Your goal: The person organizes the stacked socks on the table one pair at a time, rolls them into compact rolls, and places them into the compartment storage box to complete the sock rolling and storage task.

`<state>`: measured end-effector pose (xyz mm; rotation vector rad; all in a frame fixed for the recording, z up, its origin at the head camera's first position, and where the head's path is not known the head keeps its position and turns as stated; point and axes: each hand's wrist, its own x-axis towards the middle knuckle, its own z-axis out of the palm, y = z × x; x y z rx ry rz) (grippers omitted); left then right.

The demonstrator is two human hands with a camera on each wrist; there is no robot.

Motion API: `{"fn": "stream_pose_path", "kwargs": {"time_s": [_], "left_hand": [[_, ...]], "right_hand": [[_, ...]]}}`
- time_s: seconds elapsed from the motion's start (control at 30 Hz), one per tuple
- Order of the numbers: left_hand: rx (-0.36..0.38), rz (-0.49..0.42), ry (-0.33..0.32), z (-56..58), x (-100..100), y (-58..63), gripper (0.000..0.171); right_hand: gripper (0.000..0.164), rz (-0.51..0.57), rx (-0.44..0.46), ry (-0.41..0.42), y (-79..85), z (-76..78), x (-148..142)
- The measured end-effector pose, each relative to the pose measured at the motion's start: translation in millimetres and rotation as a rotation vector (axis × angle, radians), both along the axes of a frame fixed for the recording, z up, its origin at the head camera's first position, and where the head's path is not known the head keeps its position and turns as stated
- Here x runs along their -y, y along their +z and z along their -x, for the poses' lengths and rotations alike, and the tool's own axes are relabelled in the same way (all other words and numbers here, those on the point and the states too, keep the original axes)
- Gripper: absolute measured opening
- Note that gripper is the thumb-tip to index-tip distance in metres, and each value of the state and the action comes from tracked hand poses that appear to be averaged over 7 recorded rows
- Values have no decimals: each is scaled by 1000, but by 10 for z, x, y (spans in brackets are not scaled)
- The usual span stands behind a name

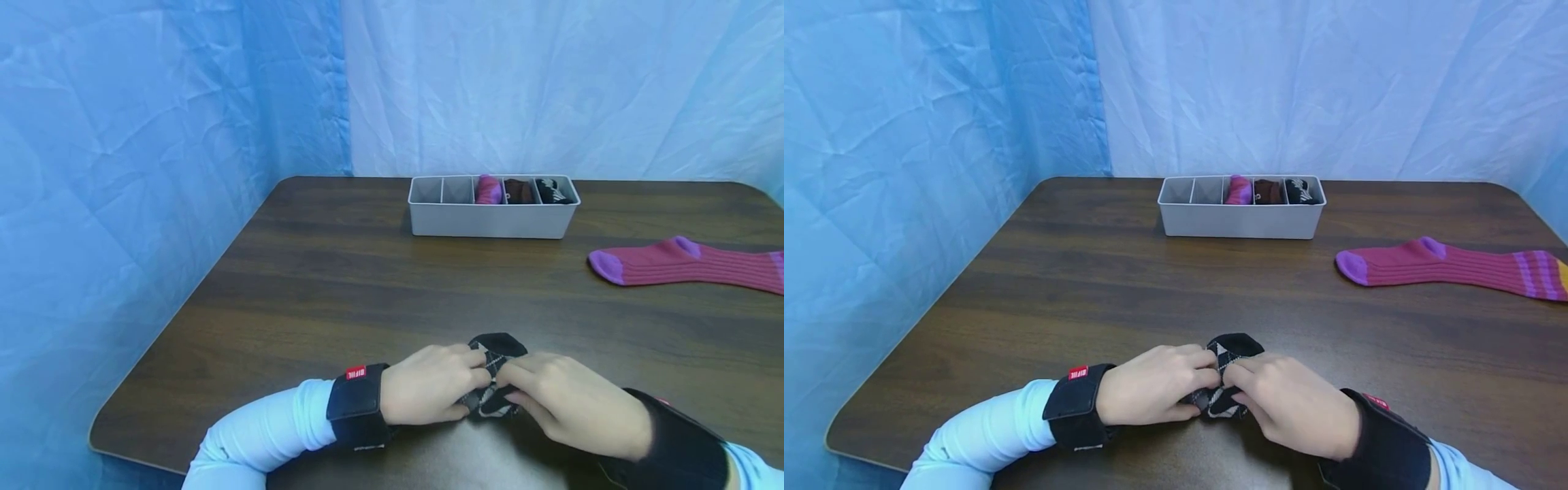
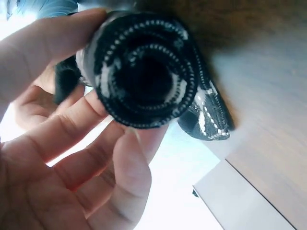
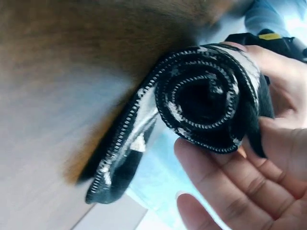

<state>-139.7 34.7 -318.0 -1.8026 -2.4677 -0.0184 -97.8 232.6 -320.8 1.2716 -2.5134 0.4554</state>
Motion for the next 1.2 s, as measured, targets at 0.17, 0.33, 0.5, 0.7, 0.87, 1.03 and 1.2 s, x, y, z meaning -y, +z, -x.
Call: {"fn": "stream_pose_path", "kwargs": {"time_s": [0.17,0.33,0.5,0.7,0.87,1.03,1.2], "left_hand": [[-1,11,-22,-8,-5,23,26],[136,-57,-42,-10,-5,21,35],[15,-75,-88,-32,3,-1,42],[70,-47,-53,8,2,-9,38],[272,10,-20,71,-4,6,39],[441,49,-25,82,-14,9,37],[369,24,-34,53,-8,23,34]], "right_hand": [[20,5,89,-65,3,23,-5],[16,-7,184,-111,7,25,-1],[18,19,196,-119,-6,39,1],[27,35,24,-170,-11,47,6],[31,15,-68,-157,23,-15,11],[43,-46,23,-119,16,-77,27],[49,-73,85,-135,36,-76,29]]}}
